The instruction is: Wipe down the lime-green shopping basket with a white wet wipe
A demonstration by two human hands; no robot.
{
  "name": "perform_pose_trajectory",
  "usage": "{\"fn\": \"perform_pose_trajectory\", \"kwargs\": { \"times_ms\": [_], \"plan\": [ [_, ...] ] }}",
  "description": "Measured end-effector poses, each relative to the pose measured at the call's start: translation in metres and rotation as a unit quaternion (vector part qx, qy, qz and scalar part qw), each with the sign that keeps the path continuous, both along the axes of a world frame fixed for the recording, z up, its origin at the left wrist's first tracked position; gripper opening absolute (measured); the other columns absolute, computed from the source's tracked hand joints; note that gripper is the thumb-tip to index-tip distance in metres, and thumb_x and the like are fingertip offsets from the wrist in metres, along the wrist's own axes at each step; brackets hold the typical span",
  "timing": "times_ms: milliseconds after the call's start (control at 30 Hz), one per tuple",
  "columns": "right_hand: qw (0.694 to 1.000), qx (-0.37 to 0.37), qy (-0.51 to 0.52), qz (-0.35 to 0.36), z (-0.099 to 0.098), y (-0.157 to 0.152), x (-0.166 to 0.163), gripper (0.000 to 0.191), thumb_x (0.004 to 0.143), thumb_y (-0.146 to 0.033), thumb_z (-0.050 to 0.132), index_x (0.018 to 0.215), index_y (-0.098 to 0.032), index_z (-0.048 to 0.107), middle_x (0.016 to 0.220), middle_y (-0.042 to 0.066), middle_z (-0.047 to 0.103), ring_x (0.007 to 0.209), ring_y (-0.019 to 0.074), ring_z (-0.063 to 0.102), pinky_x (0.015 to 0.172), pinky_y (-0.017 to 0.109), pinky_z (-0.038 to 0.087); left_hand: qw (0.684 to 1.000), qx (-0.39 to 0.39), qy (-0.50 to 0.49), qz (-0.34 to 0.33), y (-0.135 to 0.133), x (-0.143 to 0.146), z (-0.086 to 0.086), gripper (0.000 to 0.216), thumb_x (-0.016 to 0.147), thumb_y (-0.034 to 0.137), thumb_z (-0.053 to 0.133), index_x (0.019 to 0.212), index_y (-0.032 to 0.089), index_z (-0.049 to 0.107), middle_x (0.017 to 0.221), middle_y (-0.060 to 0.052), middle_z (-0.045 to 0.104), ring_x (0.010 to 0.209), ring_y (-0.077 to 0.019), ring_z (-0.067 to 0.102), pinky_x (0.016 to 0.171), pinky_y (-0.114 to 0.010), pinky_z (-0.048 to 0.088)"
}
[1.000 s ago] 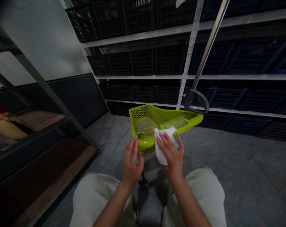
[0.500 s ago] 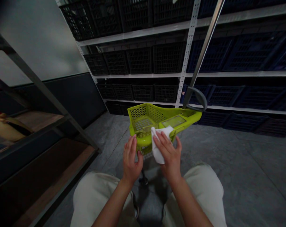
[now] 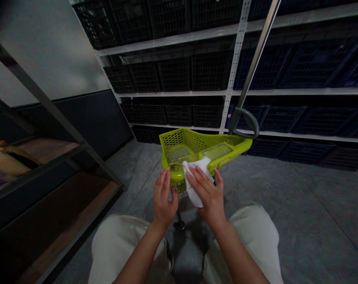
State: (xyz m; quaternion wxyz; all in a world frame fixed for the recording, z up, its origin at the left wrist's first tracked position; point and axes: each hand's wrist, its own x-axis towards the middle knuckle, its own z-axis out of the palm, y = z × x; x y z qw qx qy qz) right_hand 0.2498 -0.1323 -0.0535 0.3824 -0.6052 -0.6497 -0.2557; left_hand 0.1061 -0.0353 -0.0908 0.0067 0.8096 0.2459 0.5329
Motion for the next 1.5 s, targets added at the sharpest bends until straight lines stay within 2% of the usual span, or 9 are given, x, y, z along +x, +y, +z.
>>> {"fn": "perform_pose_trajectory", "kwargs": {
  "times_ms": [167, 367, 667, 833, 933, 1100, 1200, 1400, 1500],
  "plan": [
    [0.995, 0.038, 0.051, -0.082, 0.002, 0.001, 0.007, 0.048, 0.097, -0.022, 0.043, 0.144, -0.028, 0.046, 0.143, 0.007, 0.057, 0.138, 0.0212, 0.047, 0.121, 0.048, 0.013, 1.0, -0.006, -0.008, 0.001, -0.003, 0.002, -0.001, 0.068, 0.09, 0.004, 0.043, 0.154, 0.016, 0.025, 0.149, -0.014, 0.05, 0.147, -0.0181, 0.032, 0.118, -0.039, 0.032],
    [0.999, 0.013, 0.026, 0.029, 0.001, 0.006, -0.038, 0.048, 0.097, -0.02, 0.036, 0.143, -0.025, 0.045, 0.14, 0.006, 0.06, 0.138, 0.0178, 0.048, 0.122, 0.046, 0.012, 1.0, 0.002, -0.015, -0.021, -0.003, 0.004, -0.003, 0.063, 0.094, 0.014, 0.044, 0.154, 0.016, 0.025, 0.151, -0.015, 0.047, 0.148, -0.0204, 0.031, 0.118, -0.041, 0.033],
    [0.993, 0.045, 0.058, -0.089, -0.003, 0.0, 0.014, 0.049, 0.095, -0.021, 0.044, 0.143, -0.029, 0.047, 0.143, 0.007, 0.057, 0.138, 0.0223, 0.047, 0.121, 0.049, 0.014, 1.0, -0.004, -0.005, 0.0, -0.004, 0.003, -0.001, 0.069, 0.09, 0.004, 0.043, 0.155, 0.017, 0.024, 0.149, -0.014, 0.05, 0.147, -0.0189, 0.033, 0.118, -0.04, 0.033],
    [0.999, 0.01, 0.052, -0.003, 0.0, 0.004, -0.029, 0.05, 0.095, -0.018, 0.038, 0.144, -0.026, 0.043, 0.142, 0.008, 0.058, 0.138, 0.0206, 0.047, 0.121, 0.048, 0.014, 1.0, -0.012, -0.015, -0.011, -0.005, 0.007, -0.003, 0.064, 0.094, 0.01, 0.043, 0.155, 0.017, 0.024, 0.151, -0.015, 0.048, 0.148, -0.0199, 0.031, 0.118, -0.042, 0.034],
    [0.999, 0.0, 0.028, 0.026, -0.002, 0.004, -0.03, 0.048, 0.096, -0.018, 0.037, 0.143, -0.026, 0.045, 0.14, 0.007, 0.06, 0.138, 0.0196, 0.048, 0.122, 0.047, 0.011, 1.0, -0.005, -0.008, -0.011, -0.004, 0.005, -0.001, 0.063, 0.094, 0.012, 0.043, 0.155, 0.016, 0.024, 0.15, -0.015, 0.048, 0.148, -0.02, 0.032, 0.118, -0.042, 0.034],
    [0.995, 0.043, 0.051, -0.068, -0.004, 0.002, 0.009, 0.048, 0.095, -0.02, 0.041, 0.142, -0.029, 0.047, 0.141, 0.007, 0.059, 0.136, 0.0222, 0.05, 0.12, 0.05, 0.012, 1.0, 0.003, -0.002, 0.001, -0.003, 0.003, 0.002, 0.068, 0.091, 0.005, 0.042, 0.155, 0.018, 0.023, 0.147, -0.013, 0.052, 0.147, -0.019, 0.034, 0.117, -0.042, 0.034],
    [0.988, 0.061, 0.078, -0.119, -0.001, 0.003, 0.007, 0.048, 0.095, -0.021, 0.041, 0.142, -0.032, 0.047, 0.141, 0.005, 0.059, 0.136, 0.0234, 0.05, 0.12, 0.055, 0.007, 1.0, -0.004, -0.01, 0.0, -0.004, 0.005, 0.001, 0.068, 0.09, 0.005, 0.042, 0.155, 0.018, 0.023, 0.148, -0.013, 0.051, 0.147, -0.0193, 0.034, 0.117, -0.042, 0.035],
    [0.999, 0.015, 0.033, 0.027, -0.003, 0.005, -0.035, 0.047, 0.097, -0.019, 0.038, 0.142, -0.027, 0.047, 0.137, 0.007, 0.062, 0.136, 0.0187, 0.05, 0.121, 0.048, 0.013, 1.0, 0.004, -0.017, -0.018, -0.004, 0.006, -0.003, 0.062, 0.095, 0.016, 0.044, 0.154, 0.016, 0.025, 0.15, -0.016, 0.048, 0.147, -0.0221, 0.034, 0.116, -0.043, 0.036],
    [0.999, 0.024, 0.009, 0.021, -0.008, 0.003, -0.021, 0.05, 0.096, -0.016, 0.037, 0.144, -0.027, 0.044, 0.138, 0.006, 0.061, 0.135, 0.0186, 0.051, 0.122, 0.047, 0.011, 1.0, 0.005, -0.01, -0.005, -0.003, 0.005, -0.003, 0.064, 0.093, 0.009, 0.043, 0.154, 0.017, 0.026, 0.149, -0.015, 0.05, 0.146, -0.0205, 0.035, 0.117, -0.042, 0.035]
  ]
}}
